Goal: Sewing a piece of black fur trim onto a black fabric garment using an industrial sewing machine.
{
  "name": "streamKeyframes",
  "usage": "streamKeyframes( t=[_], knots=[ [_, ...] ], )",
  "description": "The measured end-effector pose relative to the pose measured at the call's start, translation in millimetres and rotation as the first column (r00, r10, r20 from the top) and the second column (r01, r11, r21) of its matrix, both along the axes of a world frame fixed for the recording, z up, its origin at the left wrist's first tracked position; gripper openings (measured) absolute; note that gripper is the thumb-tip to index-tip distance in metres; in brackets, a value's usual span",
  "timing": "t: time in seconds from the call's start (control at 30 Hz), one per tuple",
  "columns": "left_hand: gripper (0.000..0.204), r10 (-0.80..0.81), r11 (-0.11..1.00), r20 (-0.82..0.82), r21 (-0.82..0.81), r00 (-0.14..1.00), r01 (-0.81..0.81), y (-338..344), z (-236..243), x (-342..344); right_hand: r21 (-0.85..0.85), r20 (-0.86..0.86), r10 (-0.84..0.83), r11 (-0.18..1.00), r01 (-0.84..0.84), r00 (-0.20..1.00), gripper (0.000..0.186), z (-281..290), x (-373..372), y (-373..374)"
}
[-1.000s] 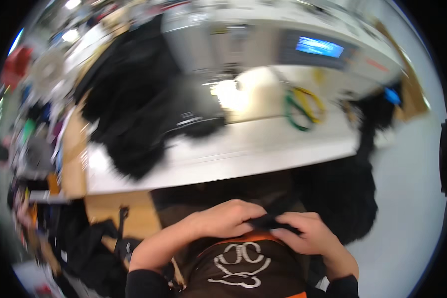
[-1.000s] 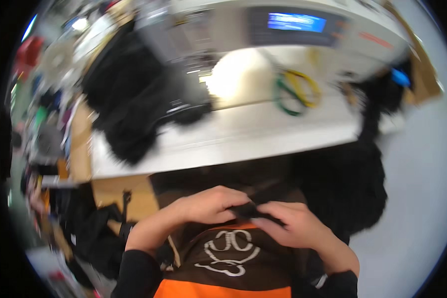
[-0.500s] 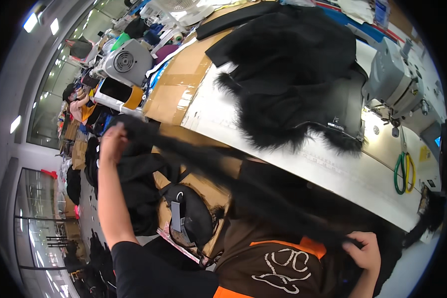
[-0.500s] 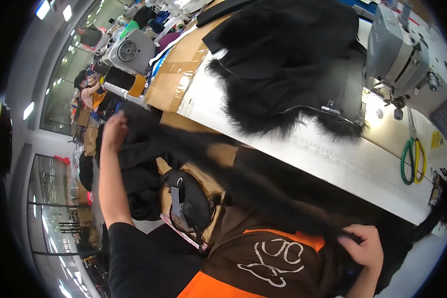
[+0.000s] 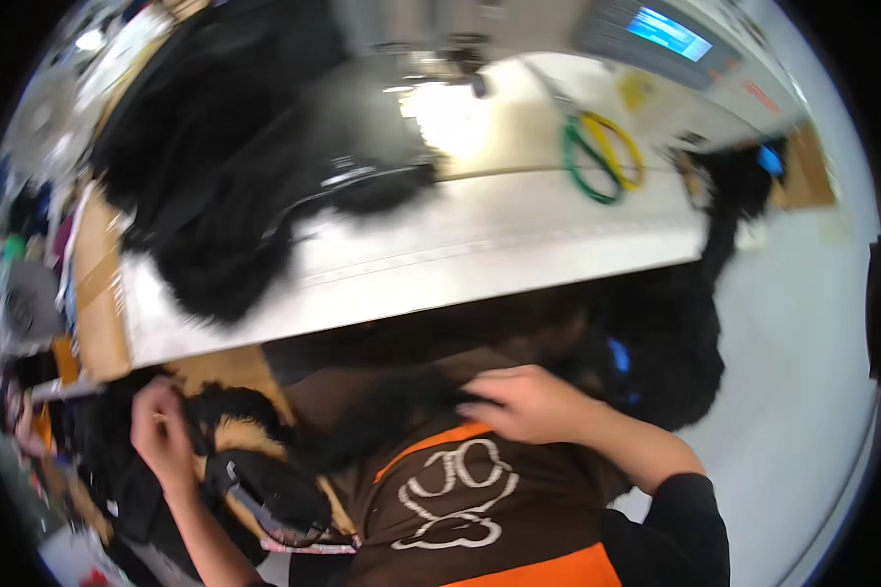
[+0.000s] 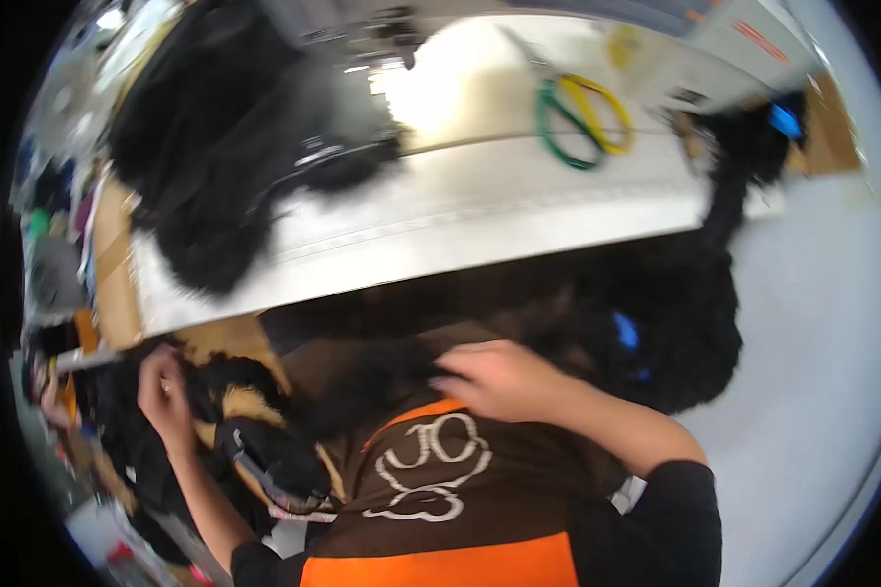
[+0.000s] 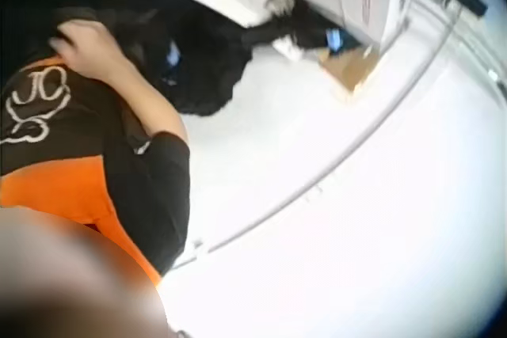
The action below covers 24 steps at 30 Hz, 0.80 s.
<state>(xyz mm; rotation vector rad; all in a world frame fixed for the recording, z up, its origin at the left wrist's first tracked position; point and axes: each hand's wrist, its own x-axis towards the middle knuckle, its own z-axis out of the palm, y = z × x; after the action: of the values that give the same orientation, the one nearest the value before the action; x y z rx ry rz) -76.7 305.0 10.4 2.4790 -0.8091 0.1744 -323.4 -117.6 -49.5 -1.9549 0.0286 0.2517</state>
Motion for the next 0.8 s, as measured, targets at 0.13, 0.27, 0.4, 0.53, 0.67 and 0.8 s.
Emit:
streamKeyframes(
  t=[0.13, 0.27, 0.4, 0.53, 0.67, 0.8],
  knots=[
    [0.063, -0.551, 0.827, -0.409, -0.153, 0.727, 0.541, -149.3, -27.0, -85.4, -0.023, 0.169, -0.060, 0.998, 0.065, 0.984, 0.023, -25.0, -0.3, 46.4],
    [0.047, -0.593, 0.764, -0.574, -0.179, 0.565, 0.620, -184.5, -63.0, -117.4, -0.057, 0.154, -0.052, 0.996, 0.061, 0.987, 0.024, -14.5, -7.9, 36.6],
    [0.017, -0.611, 0.751, -0.509, -0.131, 0.606, 0.647, -172.6, -55.3, -86.4, -0.316, 0.162, -0.016, 0.946, 0.067, 0.987, 0.024, -11.3, -46.4, -20.6],
    [0.016, -0.287, 0.934, -0.541, 0.025, 0.791, 0.357, -133.5, -49.1, -62.5, -0.331, 0.077, -0.247, 0.908, 0.258, 0.966, 0.016, 2.3, -94.4, -81.6],
    [0.009, -0.426, 0.894, -0.372, -0.033, 0.825, 0.447, -128.5, -41.2, -47.4, -0.236, -0.100, -0.423, 0.890, 0.391, 0.901, 0.017, 6.3, -143.5, -109.3],
    [0.014, -0.251, 0.907, -0.493, 0.181, 0.833, 0.380, -104.0, -24.6, -21.5, -0.268, -0.347, -0.475, 0.877, 0.400, 0.809, 0.017, 19.4, -163.3, -124.0]
  ],
)
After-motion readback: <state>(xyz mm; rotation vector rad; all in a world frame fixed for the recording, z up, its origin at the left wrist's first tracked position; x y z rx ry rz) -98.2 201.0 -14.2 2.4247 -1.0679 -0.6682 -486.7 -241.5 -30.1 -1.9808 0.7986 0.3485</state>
